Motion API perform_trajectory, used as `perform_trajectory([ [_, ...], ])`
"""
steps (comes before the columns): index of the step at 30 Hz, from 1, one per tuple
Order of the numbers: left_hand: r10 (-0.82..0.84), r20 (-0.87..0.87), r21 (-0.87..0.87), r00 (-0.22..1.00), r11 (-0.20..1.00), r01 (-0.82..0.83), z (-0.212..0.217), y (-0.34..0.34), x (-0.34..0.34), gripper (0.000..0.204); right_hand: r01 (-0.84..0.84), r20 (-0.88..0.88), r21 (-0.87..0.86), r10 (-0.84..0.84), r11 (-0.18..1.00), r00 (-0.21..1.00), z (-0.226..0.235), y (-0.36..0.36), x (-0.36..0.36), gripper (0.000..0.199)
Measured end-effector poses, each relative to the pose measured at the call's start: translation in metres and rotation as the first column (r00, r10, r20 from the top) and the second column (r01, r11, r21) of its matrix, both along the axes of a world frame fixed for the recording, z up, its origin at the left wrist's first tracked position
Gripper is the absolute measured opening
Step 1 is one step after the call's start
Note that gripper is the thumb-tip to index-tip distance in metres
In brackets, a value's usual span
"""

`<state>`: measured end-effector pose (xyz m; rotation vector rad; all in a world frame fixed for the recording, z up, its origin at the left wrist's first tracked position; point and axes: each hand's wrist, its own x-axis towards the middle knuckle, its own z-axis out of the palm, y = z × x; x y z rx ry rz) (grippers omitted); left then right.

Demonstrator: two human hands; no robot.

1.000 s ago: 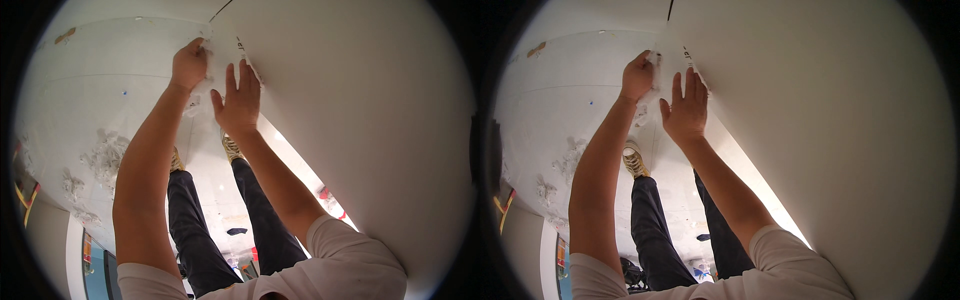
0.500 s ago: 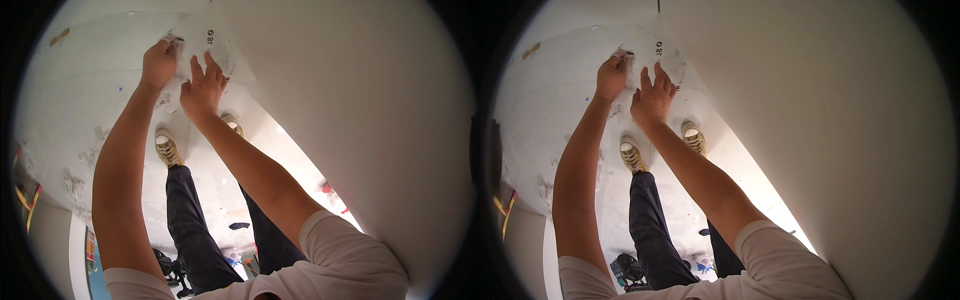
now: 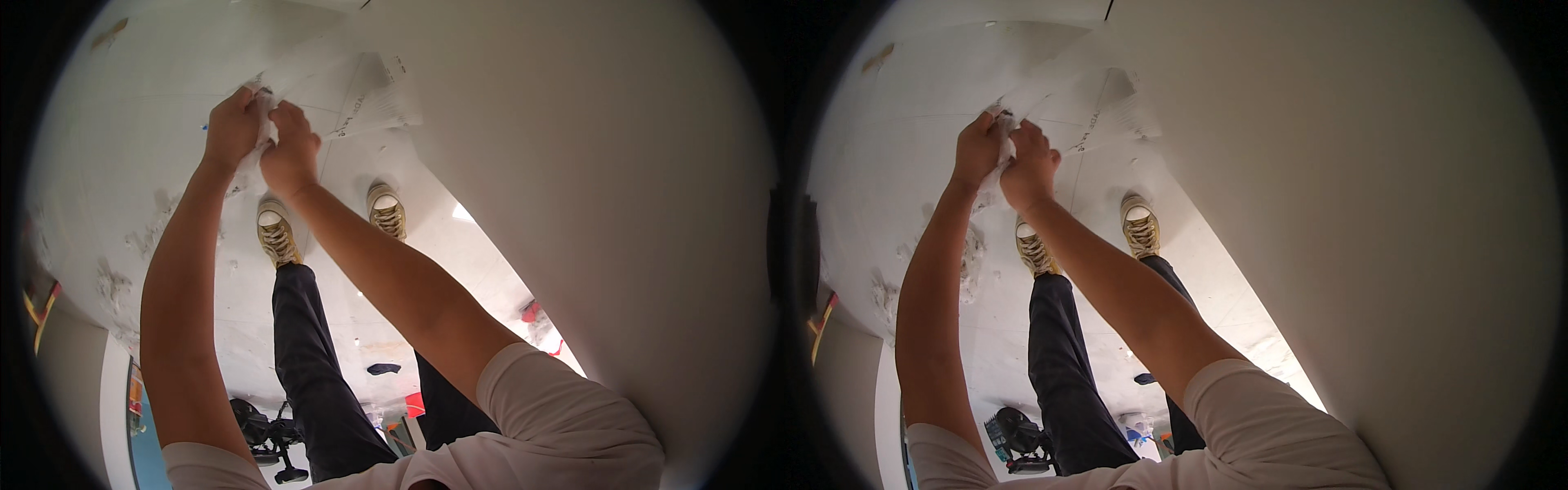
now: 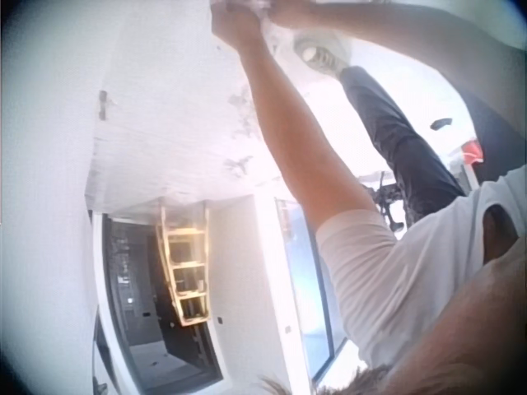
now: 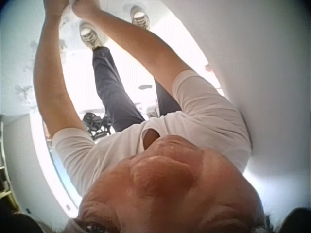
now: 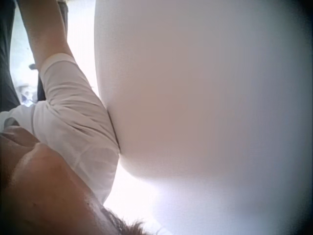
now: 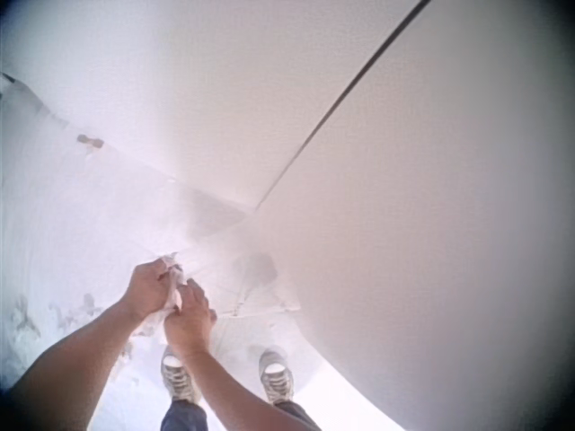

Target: The person removes protective plastic film from white cabinet surfaces and a countertop. They then unpack a metal dish rack and a stainless steel tray from a cardboard box and place the rack into the tray.

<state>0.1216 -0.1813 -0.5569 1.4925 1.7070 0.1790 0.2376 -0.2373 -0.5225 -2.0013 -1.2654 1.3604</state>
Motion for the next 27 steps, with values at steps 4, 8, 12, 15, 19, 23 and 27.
perform_trajectory([
  [4, 0.079, 0.043, 0.072, 0.996, 0.994, -0.082, -0.001, -0.02, -0.042, 0.025, -0.047, 0.034, 0.212, 0.04, 0.976, 0.999, 0.0, -0.022, -0.024, 0.036],
  [8, 0.169, 0.031, -0.117, 0.985, 0.979, -0.165, -0.004, -0.054, -0.072, 0.026, -0.051, -0.061, 0.381, 0.08, 0.923, 0.995, 0.056, -0.043, 0.001, 0.032],
  [12, 0.236, 0.045, -0.148, 0.971, 0.963, -0.227, -0.018, -0.077, -0.087, 0.028, -0.037, 0.277, 0.429, -0.093, 0.903, 0.956, 0.072, -0.057, 0.066, 0.047],
  [15, 0.225, 0.051, -0.098, 0.973, 0.971, -0.219, -0.024, -0.082, -0.085, 0.027, -0.138, 0.525, 0.365, -0.081, 0.921, 0.847, 0.022, -0.038, 0.108, 0.066],
  [19, 0.28, 0.076, -0.106, 0.957, 0.957, -0.271, -0.034, -0.087, -0.096, 0.027, -0.052, 0.535, 0.295, -0.12, 0.954, 0.836, -0.022, -0.018, 0.11, 0.075],
  [23, 0.413, 0.119, -0.273, 0.903, 0.888, -0.371, -0.031, -0.092, -0.11, 0.026, -0.017, 0.516, 0.241, -0.113, 0.97, 0.849, -0.028, -0.009, 0.089, 0.077],
  [27, 0.394, -0.033, -0.27, 0.919, 0.881, -0.388, -0.045, -0.122, -0.137, 0.025, -0.045, 0.466, 0.173, -0.042, 0.984, 0.884, -0.042, -0.005, 0.086, 0.076],
])
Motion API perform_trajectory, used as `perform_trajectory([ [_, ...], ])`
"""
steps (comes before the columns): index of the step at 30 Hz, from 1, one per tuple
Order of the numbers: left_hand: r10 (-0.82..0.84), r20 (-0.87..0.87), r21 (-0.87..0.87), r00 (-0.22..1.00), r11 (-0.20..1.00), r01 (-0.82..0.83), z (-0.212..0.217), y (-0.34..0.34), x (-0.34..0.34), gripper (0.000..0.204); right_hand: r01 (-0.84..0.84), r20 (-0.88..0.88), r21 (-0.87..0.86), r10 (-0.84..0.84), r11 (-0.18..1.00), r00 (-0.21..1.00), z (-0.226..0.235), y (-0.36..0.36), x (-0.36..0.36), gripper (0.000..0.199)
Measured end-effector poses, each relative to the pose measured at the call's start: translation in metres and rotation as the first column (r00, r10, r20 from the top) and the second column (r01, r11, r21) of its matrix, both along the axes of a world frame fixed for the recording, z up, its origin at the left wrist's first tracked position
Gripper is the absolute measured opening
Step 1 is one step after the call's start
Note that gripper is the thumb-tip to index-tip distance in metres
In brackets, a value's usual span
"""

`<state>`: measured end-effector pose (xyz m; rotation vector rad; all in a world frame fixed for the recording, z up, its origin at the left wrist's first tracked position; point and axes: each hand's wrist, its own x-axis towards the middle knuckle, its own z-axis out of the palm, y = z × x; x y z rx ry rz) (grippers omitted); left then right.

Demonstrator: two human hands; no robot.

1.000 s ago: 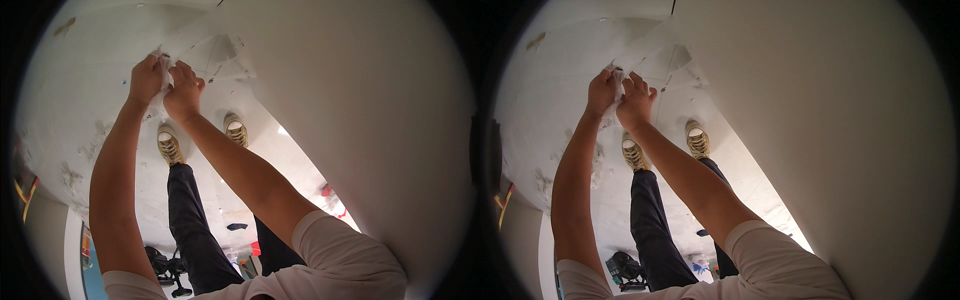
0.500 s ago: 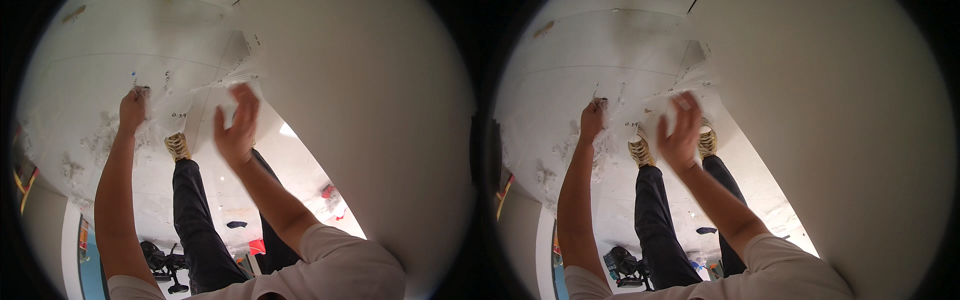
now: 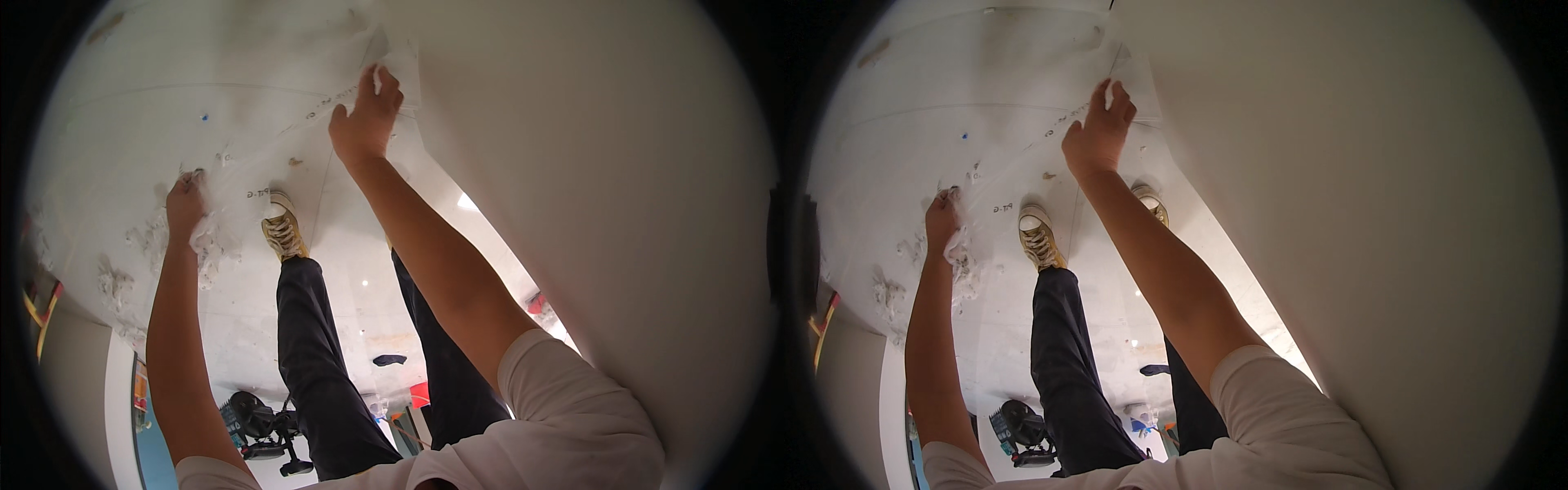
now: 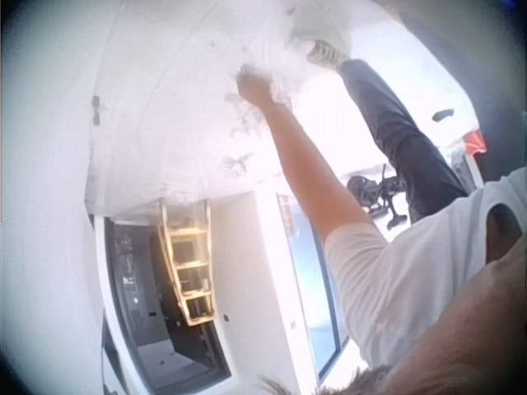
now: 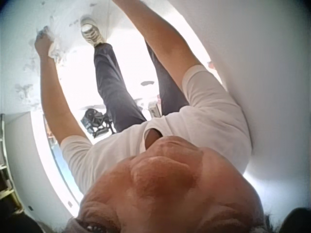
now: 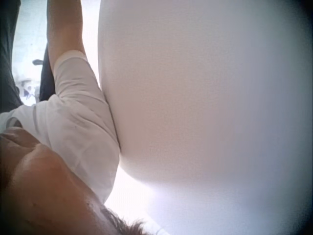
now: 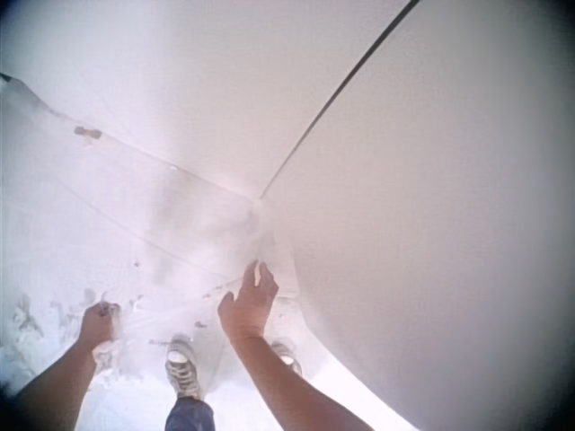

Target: The person removes protective plastic film from white cabinet surfaces and a countertop. They then unpack a metal dish rack and a stainless steel tray from a cardboard box and place the rack into the tray.

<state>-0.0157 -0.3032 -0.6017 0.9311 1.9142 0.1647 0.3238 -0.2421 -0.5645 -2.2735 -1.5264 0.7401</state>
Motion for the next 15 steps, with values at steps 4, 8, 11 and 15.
perform_trajectory([
  [4, 0.168, 0.063, 0.003, 0.984, 0.986, -0.169, -0.011, -0.029, -0.028, 0.026, -0.036, -0.078, -0.055, 0.032, 0.998, 0.996, -0.008, 0.009, -0.01, 0.073],
  [8, 0.165, -0.043, -0.075, 0.985, 0.983, -0.168, -0.003, -0.06, -0.034, 0.031, -0.097, -0.098, -0.117, 0.086, 0.988, 0.991, -0.01, 0.005, -0.008, 0.073],
  [11, 0.153, -0.117, -0.042, 0.981, 0.986, -0.159, 0.011, -0.078, -0.044, 0.035, -0.129, -0.04, -0.076, 0.126, 0.989, 0.991, -0.024, 0.006, -0.028, 0.071],
  [15, 0.274, -0.189, -0.169, 0.943, 0.937, -0.306, 0.002, -0.139, -0.125, 0.038, -0.111, -0.073, -0.083, 0.105, 0.99, 0.992, -0.048, 0.022, -0.043, 0.069],
])
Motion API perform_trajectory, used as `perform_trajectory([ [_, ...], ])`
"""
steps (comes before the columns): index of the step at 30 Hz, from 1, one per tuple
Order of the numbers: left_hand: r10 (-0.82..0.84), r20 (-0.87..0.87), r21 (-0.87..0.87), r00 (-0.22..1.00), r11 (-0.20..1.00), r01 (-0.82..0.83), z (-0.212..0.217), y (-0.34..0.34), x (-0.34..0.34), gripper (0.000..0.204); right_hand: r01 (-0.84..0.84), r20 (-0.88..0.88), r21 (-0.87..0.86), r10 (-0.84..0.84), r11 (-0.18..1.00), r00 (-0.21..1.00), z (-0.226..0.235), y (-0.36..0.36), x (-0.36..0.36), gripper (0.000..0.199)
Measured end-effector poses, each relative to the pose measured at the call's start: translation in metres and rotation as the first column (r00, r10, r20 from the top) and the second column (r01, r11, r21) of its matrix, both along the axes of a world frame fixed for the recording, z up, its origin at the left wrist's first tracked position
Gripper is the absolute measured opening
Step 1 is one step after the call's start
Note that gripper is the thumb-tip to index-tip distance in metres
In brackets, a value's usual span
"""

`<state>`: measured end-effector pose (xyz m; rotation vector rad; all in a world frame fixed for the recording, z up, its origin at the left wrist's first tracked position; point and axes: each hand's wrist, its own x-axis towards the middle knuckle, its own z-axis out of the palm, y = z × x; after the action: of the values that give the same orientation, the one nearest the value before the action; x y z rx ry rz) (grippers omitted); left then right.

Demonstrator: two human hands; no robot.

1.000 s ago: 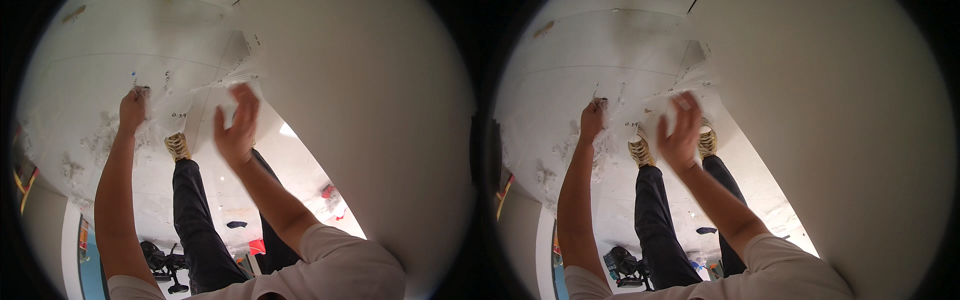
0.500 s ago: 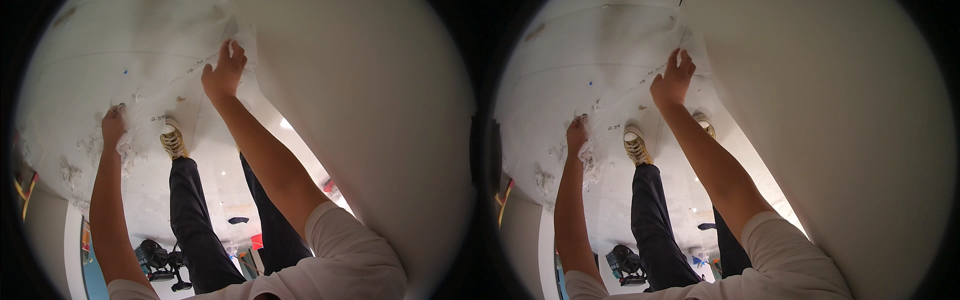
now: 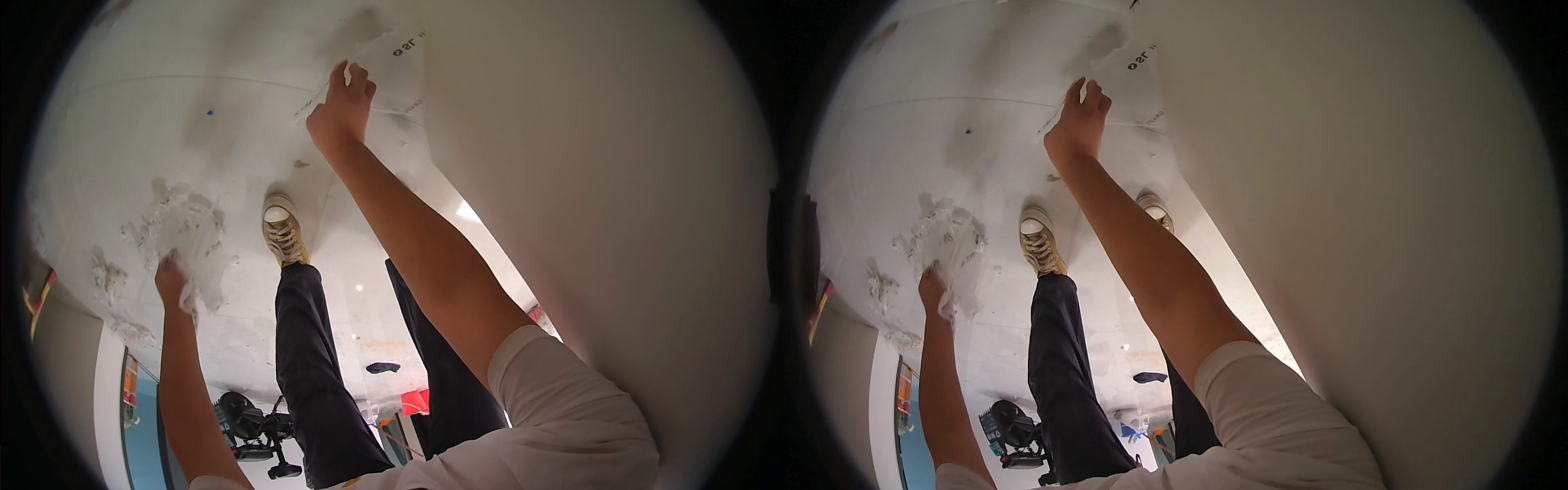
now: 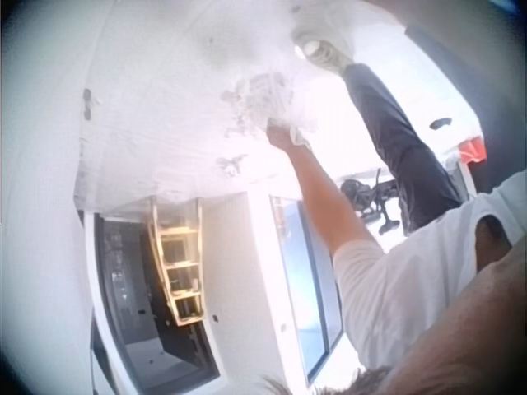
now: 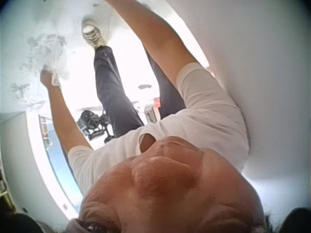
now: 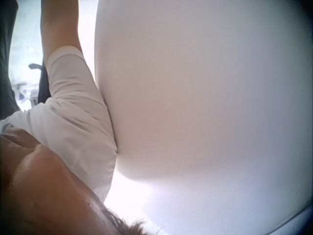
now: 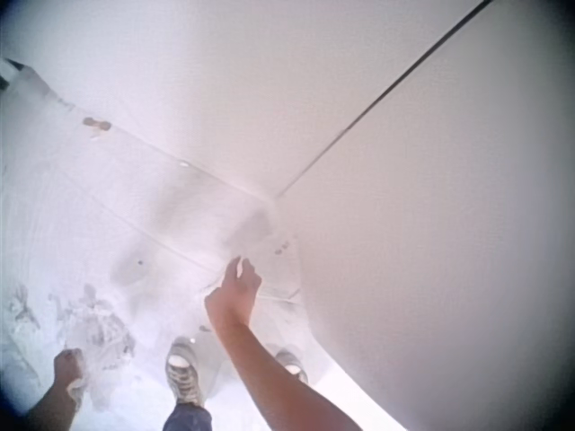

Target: The person removes protective plastic film from white cabinet surfaces and a countertop. They then unpack a metal dish rack and a stainless steel tray from a cardboard box and place the rack into the tray.

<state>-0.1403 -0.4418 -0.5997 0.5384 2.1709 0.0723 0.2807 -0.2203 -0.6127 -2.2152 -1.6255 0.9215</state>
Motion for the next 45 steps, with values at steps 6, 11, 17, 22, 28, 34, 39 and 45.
perform_trajectory([
  [6, 0.407, 0.336, 0.236, 0.849, 0.837, -0.494, 0.01, -0.061, -0.033, 0.037, -0.266, -0.118, -0.091, 0.255, 0.96, 0.96, -0.024, -0.009, -0.045, 0.058],
  [11, -0.272, 0.279, 0.413, 0.921, 0.9, 0.14, 0.045, 0.198, 0.172, 0.037, -0.144, -0.301, 0.181, 0.195, 0.973, 0.934, -0.012, -0.047, -0.1, 0.037],
  [17, -0.701, 0.291, 0.503, 0.651, 0.691, 0.519, 0.015, 0.322, 0.332, 0.048, -0.168, -0.353, 0.128, 0.203, 0.977, 0.913, 0.012, -0.094, -0.081, 0.038],
  [22, -0.627, 0.331, 0.468, 0.705, 0.758, 0.455, -0.062, 0.297, 0.438, 0.037, 0.033, -0.78, -0.408, -0.367, 0.912, 0.507, 0.046, -0.148, -0.08, 0.046],
  [28, -0.889, -0.071, 0.36, 0.452, 0.4, 0.843, -0.037, 0.294, 0.422, 0.025, -0.454, -0.35, -0.003, 0.424, 0.891, 0.835, 0.127, -0.14, -0.016, 0.057],
  [34, -0.897, -0.254, 0.285, 0.362, 0.288, 0.914, -0.047, 0.308, 0.372, 0.027, -0.56, -0.525, -0.024, 0.466, 0.828, 0.712, 0.221, -0.112, 0.061, 0.051],
  [39, -0.86, -0.289, 0.196, 0.42, 0.376, 0.905, -0.07, 0.302, 0.328, 0.028, -0.409, -0.499, -0.117, 0.303, 0.905, 0.812, 0.2, -0.095, 0.079, 0.026],
  [45, -0.024, 0.598, 0.44, 0.801, 0.846, -0.303, -0.148, 0.183, 0.028, 0.027, -0.268, -0.56, -0.08, 0.179, 0.96, 0.809, 0.178, -0.095, 0.074, 0.024],
])
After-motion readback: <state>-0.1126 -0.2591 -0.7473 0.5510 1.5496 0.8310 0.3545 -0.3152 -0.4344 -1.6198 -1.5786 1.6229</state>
